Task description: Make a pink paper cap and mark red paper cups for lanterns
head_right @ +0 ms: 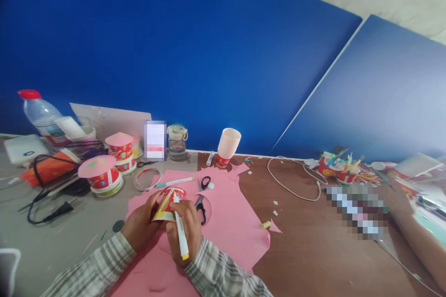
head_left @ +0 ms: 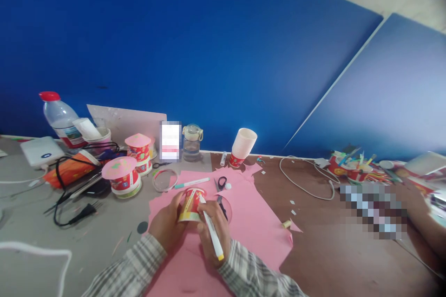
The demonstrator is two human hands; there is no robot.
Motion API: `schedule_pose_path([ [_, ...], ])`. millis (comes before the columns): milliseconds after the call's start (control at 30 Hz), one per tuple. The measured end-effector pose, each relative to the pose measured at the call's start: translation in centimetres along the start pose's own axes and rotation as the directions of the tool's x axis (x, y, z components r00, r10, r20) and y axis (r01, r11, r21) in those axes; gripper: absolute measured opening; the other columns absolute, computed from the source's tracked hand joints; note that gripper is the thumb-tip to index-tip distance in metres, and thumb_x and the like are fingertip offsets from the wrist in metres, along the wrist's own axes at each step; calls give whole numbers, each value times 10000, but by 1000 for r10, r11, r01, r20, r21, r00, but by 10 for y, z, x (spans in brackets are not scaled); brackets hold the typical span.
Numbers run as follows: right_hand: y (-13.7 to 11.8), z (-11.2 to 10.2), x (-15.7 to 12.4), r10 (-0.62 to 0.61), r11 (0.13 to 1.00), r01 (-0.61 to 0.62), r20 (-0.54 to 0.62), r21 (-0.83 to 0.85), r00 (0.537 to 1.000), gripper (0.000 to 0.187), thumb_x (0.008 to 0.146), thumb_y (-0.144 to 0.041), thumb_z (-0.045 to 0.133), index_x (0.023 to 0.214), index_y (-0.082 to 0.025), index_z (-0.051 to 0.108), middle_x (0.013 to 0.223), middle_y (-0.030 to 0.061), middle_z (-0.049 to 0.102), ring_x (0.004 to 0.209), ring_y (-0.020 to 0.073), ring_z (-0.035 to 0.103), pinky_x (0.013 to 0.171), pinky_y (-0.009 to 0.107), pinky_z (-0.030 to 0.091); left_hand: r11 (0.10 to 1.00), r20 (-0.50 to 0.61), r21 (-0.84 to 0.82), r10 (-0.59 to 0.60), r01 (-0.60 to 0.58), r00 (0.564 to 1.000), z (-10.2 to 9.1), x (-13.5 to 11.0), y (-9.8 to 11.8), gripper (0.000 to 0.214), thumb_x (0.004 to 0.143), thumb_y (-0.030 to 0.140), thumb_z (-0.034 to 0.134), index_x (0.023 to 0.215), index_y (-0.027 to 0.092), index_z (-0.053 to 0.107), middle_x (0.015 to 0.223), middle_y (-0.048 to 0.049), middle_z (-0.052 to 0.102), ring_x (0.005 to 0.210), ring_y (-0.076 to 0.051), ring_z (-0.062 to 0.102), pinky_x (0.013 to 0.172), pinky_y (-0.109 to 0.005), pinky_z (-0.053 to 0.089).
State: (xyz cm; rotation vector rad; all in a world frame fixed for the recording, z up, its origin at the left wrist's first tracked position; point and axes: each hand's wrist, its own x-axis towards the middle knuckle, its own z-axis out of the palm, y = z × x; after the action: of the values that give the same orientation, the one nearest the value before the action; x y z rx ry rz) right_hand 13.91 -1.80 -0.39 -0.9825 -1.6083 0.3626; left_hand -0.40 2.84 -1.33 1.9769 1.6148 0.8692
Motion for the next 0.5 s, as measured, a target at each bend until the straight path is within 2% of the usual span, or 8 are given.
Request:
schedule_pose_path([
  [200, 3, 2, -1, 58, 998, -57, -38, 16, 998, 243, 794, -315, 460, 1007, -243, 554, 860, 25, 579, 767, 226, 578, 673, 345, 488, 996, 31, 56, 65, -67, 997, 0, 0, -1, 559, 504, 103, 516, 1047, 227, 473, 906, -104, 708, 729, -324, 631, 577, -399, 470],
  [333, 2, 1, 2, 136, 990, -134, -55, 32, 989, 215, 799, -347, 454, 939, -243, 578, 826, 11, 587, 736, 212, 579, 659, 321, 489, 990, 50, 89, 101, -105, 994, 2, 1, -5, 622, 457, 67, 496, 1062, 204, 468, 964, -121, 690, 764, -334, 616, 609, -418, 471],
  [433, -1, -1, 7, 194, 980, -192, -54, 46, 979, 240, 815, -378, 418, 887, -228, 592, 762, 2, 582, 681, 196, 580, 638, 307, 494, 986, 55, 124, 108, -114, 993, 4, 1, -8, 642, 473, 98, 500, 1110, 149, 434, 927, -162, 694, 717, -356, 614, 588, -447, 463],
  [500, 0, -2, 9, 170, 985, -168, -92, 30, 981, 246, 829, -361, 409, 911, -219, 592, 742, 2, 585, 649, 185, 586, 606, 288, 503, 976, 61, 180, 116, -125, 991, 5, 1, -10, 634, 505, 129, 496, 1134, 141, 416, 868, -168, 704, 657, -359, 615, 559, -455, 461],
])
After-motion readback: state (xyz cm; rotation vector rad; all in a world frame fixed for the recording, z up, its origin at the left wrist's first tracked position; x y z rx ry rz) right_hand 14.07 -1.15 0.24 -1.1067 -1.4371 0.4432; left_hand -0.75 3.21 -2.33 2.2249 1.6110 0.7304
